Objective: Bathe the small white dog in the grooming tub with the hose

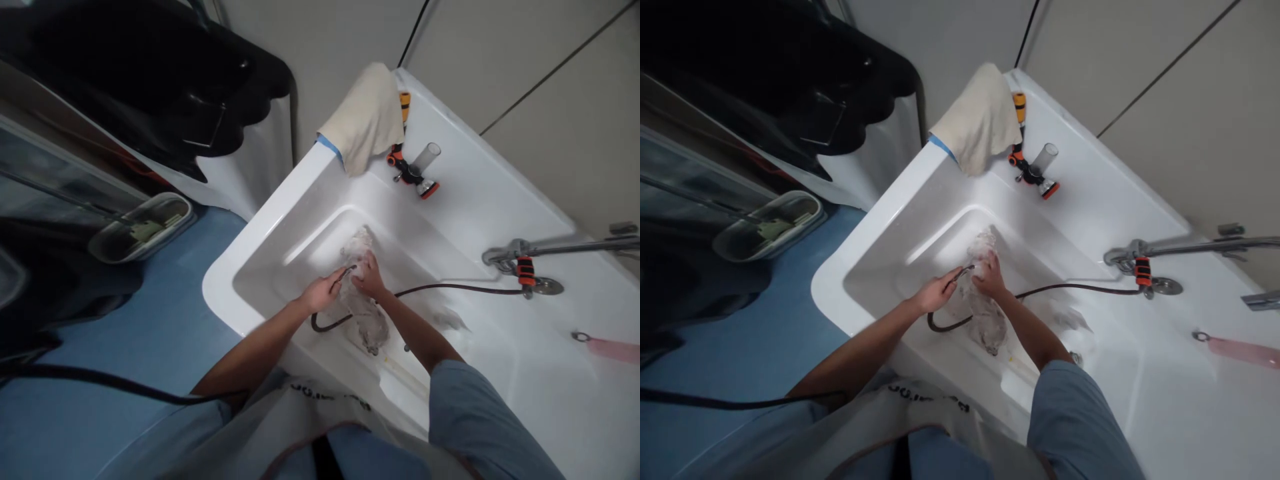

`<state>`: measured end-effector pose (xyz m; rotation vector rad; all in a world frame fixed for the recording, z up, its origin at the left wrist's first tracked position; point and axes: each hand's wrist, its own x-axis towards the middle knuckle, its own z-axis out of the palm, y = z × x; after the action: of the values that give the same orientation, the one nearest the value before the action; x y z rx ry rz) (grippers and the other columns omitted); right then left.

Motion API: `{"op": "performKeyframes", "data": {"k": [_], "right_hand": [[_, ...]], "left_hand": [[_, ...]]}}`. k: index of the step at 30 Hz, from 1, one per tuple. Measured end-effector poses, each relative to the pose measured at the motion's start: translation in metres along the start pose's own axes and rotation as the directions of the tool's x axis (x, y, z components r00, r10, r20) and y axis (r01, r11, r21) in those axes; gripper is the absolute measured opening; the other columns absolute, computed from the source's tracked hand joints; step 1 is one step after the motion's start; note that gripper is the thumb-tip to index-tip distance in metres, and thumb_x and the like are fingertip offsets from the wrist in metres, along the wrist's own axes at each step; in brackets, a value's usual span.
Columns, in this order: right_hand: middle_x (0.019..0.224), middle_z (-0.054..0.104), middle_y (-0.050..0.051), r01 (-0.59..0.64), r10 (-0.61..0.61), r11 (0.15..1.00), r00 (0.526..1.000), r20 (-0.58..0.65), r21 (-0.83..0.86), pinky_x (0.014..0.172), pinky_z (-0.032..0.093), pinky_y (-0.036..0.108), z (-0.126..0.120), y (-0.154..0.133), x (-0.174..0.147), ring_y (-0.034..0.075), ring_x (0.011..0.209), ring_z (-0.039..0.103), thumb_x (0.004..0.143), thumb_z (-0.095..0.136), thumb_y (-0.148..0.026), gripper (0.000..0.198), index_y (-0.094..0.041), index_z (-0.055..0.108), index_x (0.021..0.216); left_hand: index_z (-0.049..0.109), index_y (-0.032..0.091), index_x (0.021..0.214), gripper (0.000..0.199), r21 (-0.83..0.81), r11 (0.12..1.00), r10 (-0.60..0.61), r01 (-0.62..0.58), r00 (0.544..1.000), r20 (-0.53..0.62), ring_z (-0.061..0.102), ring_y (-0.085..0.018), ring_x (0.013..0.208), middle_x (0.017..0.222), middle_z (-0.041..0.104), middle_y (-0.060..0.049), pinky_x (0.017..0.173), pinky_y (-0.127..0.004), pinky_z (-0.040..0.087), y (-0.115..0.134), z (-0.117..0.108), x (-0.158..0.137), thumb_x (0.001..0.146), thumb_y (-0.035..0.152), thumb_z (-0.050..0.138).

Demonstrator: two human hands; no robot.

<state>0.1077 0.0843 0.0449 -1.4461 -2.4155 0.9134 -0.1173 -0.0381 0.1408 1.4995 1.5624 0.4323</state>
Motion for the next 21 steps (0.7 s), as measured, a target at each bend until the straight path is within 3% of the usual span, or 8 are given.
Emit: {"op": "performKeyframes", "data": {"k": [2, 4, 9, 14, 17, 21], "right_hand": [[0.142, 0.071, 0.021, -0.175, 0.180, 0.974, 0.983, -0.027, 0.141, 0.122, 0.048, 0.056, 0.002, 0.005, 0.000, 0.038, 0.146, 0.058, 0.082, 0.077, -0.036, 0.054, -0.012, 0.073, 0.131], [0.125, 0.078, 0.016, -0.272, 0.282, 0.933, 0.959, -0.010, 0.236, 0.111, 0.056, 0.050, 0.000, 0.007, 0.018, 0.034, 0.128, 0.069, 0.087, 0.072, -0.036, 0.042, -0.015, 0.074, 0.123], [0.122, 0.077, 0.014, -0.300, 0.310, 0.950, 0.941, -0.134, 0.092, 0.110, 0.056, 0.044, -0.019, 0.005, 0.076, 0.028, 0.119, 0.069, 0.088, 0.065, -0.028, 0.032, -0.015, 0.073, 0.116], [0.123, 0.077, 0.014, -0.284, 0.283, 0.958, 0.958, -0.048, -0.022, 0.111, 0.054, 0.039, -0.024, -0.005, 0.088, 0.026, 0.122, 0.068, 0.088, 0.058, -0.018, 0.029, -0.016, 0.077, 0.109], [0.137, 0.073, 0.015, -0.280, 0.281, 0.958, 0.960, -0.008, -0.064, 0.118, 0.049, 0.040, -0.025, -0.011, 0.087, 0.027, 0.133, 0.063, 0.086, 0.063, -0.017, 0.037, -0.016, 0.076, 0.120], [0.136, 0.073, 0.017, -0.373, 0.376, 0.923, 0.927, 0.005, -0.097, 0.111, 0.054, 0.040, -0.036, -0.013, 0.102, 0.030, 0.128, 0.067, 0.087, 0.073, -0.024, 0.051, -0.014, 0.070, 0.137]], "left_hand": [[0.048, 0.022, 0.170, 0.062, 0.011, 1.000, 0.009, -0.009, 1.000, 0.010, 0.079, -0.027, 0.118, 0.134, 0.080, -0.009, 0.107, -0.033, 0.058, 0.002, 0.000, 0.000, 0.110, 0.037, 0.042], [0.047, 0.021, 0.171, 0.063, 0.011, 0.999, 0.033, -0.033, 0.999, 0.007, 0.078, -0.027, 0.119, 0.136, 0.079, -0.010, 0.107, -0.034, 0.058, 0.001, 0.002, 0.001, 0.110, 0.038, 0.041], [0.047, 0.016, 0.170, 0.065, -0.007, 1.000, 0.023, -0.024, 0.999, -0.048, 0.078, -0.028, 0.119, 0.135, 0.079, -0.013, 0.106, -0.033, 0.057, -0.005, 0.009, 0.005, 0.109, 0.039, 0.042], [0.047, 0.017, 0.170, 0.064, -0.021, 0.999, -0.044, 0.043, 0.996, -0.082, 0.079, -0.029, 0.116, 0.124, 0.082, -0.013, 0.104, -0.034, 0.058, -0.002, 0.004, 0.006, 0.110, 0.037, 0.043], [0.047, 0.017, 0.170, 0.062, -0.041, 0.995, -0.090, 0.086, 0.991, -0.104, 0.080, -0.029, 0.113, 0.121, 0.083, -0.013, 0.102, -0.035, 0.058, 0.002, -0.001, 0.006, 0.110, 0.035, 0.044], [0.050, 0.015, 0.168, 0.061, -0.074, 0.992, -0.111, 0.100, 0.980, -0.165, 0.080, -0.029, 0.112, 0.123, 0.082, -0.014, 0.103, -0.035, 0.059, 0.001, -0.003, 0.006, 0.110, 0.033, 0.043]]}}
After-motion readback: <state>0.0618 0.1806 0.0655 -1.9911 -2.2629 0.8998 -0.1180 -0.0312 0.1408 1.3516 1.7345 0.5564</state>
